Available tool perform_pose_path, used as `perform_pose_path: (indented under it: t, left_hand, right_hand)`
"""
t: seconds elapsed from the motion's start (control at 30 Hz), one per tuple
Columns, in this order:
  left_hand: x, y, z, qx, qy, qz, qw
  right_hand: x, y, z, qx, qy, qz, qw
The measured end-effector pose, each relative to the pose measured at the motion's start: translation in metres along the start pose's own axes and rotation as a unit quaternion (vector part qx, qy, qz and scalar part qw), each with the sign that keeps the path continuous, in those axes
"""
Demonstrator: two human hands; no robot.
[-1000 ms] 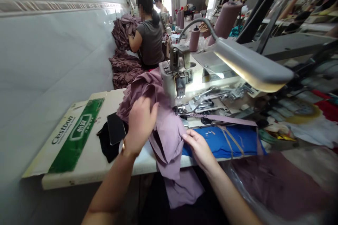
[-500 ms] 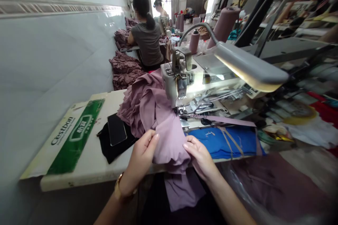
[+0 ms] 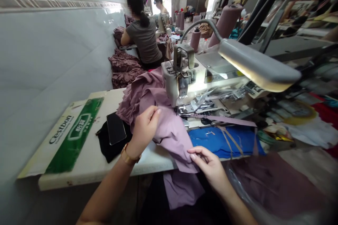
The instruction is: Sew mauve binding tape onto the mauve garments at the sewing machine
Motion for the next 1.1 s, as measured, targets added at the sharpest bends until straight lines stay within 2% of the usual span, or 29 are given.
perform_pose_path:
  t: [0.27,0.4,0.57,0.7,0.8,0.93,1.03,1.1]
  left_hand:
    - [0.009,0.012,0.046,-0.059,0.046,0.039,0.996]
    - [0.017,0.017,0.070,-0.079,0.049,0.053,0.994]
    - [0.027,0.021,0.102,-0.108,0.060,0.057,0.991]
    - [0.034,0.026,0.124,-0.128,0.059,0.066,0.988]
    - [0.040,0.034,0.138,-0.133,0.055,0.068,0.987]
    - [0.048,0.046,0.154,-0.157,0.053,0.064,0.984]
    - [0.055,0.048,0.167,-0.156,0.076,0.056,0.983]
    - [0.064,0.044,0.167,-0.143,0.108,0.051,0.983]
  right_hand:
    - [0.002,0.000,0.009,0.001,-0.011,-0.018,1.000]
    - [-0.002,-0.008,0.025,0.027,-0.013,-0.035,0.999]
    - [-0.012,-0.014,0.050,0.036,-0.002,0.017,0.999]
    - [-0.015,-0.015,0.065,0.086,-0.008,-0.071,0.994]
    - [-0.011,-0.016,0.070,0.130,-0.025,-0.178,0.975]
    - [-0.007,-0.025,0.075,0.207,-0.071,-0.310,0.925]
    - [-0.009,-0.036,0.084,0.205,-0.106,-0.408,0.883]
    - [-0.011,-0.045,0.090,0.190,-0.121,-0.440,0.869]
Point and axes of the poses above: each hand's wrist, its own z-axis towards the middle knuckle, its own x-axis out of the back of the hand, y = z × x, the point moved 2 cm from there along z, towards the middle knuckle, and after that the axes turned 15 degrees about x, right-handed, at the moved point
